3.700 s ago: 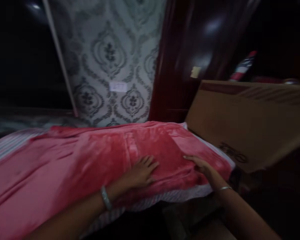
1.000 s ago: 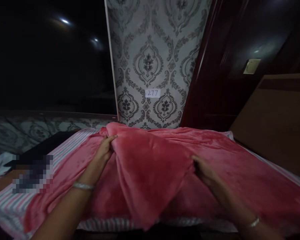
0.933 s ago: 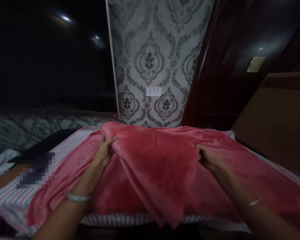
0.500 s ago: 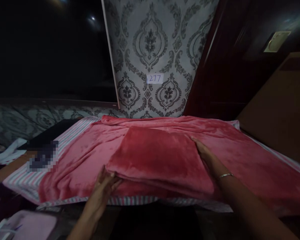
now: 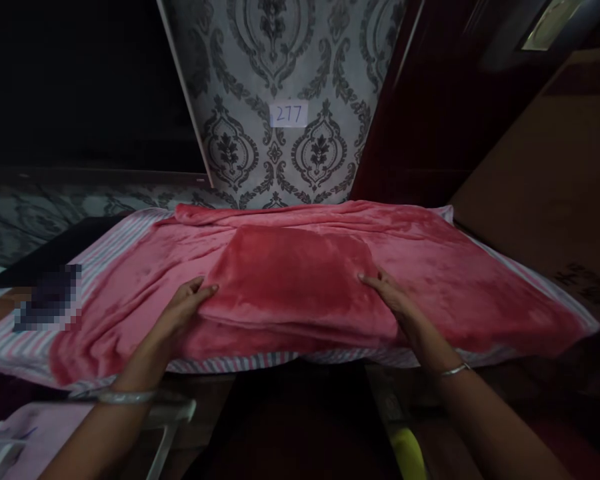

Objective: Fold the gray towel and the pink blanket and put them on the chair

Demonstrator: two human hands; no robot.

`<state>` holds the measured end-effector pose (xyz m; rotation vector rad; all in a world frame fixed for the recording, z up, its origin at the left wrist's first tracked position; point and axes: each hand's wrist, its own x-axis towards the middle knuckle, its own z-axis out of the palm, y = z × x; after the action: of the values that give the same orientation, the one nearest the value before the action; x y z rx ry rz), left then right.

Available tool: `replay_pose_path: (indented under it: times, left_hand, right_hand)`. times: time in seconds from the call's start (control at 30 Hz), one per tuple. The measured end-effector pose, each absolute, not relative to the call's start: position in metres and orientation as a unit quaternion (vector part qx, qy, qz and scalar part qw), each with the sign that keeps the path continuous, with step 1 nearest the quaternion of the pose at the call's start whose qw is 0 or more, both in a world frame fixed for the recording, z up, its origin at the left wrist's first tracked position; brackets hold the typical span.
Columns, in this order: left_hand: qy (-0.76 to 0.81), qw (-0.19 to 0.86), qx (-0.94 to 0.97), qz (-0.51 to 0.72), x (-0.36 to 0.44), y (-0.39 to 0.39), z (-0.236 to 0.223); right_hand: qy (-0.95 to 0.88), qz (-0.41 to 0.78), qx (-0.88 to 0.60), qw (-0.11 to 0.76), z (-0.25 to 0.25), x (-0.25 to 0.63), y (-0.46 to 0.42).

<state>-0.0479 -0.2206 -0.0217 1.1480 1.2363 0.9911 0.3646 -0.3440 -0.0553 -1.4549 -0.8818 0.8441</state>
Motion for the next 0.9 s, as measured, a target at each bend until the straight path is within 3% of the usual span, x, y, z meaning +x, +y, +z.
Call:
replay_pose_path:
  times: [0.13, 0.27, 0.37, 0.47, 0.6, 0.9]
  left_hand:
    - [0.522, 0.532, 0.489, 0.453, -0.049, -0.220, -0.018]
    - [0.611, 0.486, 0.483, 0.396, -0.055, -0.225, -0.026]
    - [0.620, 0.454, 0.518, 0.376, -0.060, -0.226, -0.033]
    - [0.606, 0.360, 0.608, 0.366, -0.065, -0.224, -0.035]
    - [0.627, 0.240, 0.673, 0.311, -0.074, -0.229, -0.033]
    - [0.563, 0.512, 0.551, 0.344, -0.066, -0.242, -0.014]
  right_hand:
    - [-0.350, 0.296, -0.661, 0.594, -0.066, 0.363, -0.340]
    - [-0.350, 0.329, -0.676, 0.559, -0.086, 0.362, -0.358]
    - [-0.349, 0.281, -0.695, 0.563, -0.094, 0.360, -0.382]
    - [-0.368, 0.220, -0.715, 0.552, -0.091, 0.353, -0.406]
    - [-0.319, 0.314, -0.718, 0.533, -0.079, 0.336, -0.428]
    - [-0.214, 0.464, -0.654, 0.558, -0.051, 0.310, -0.429]
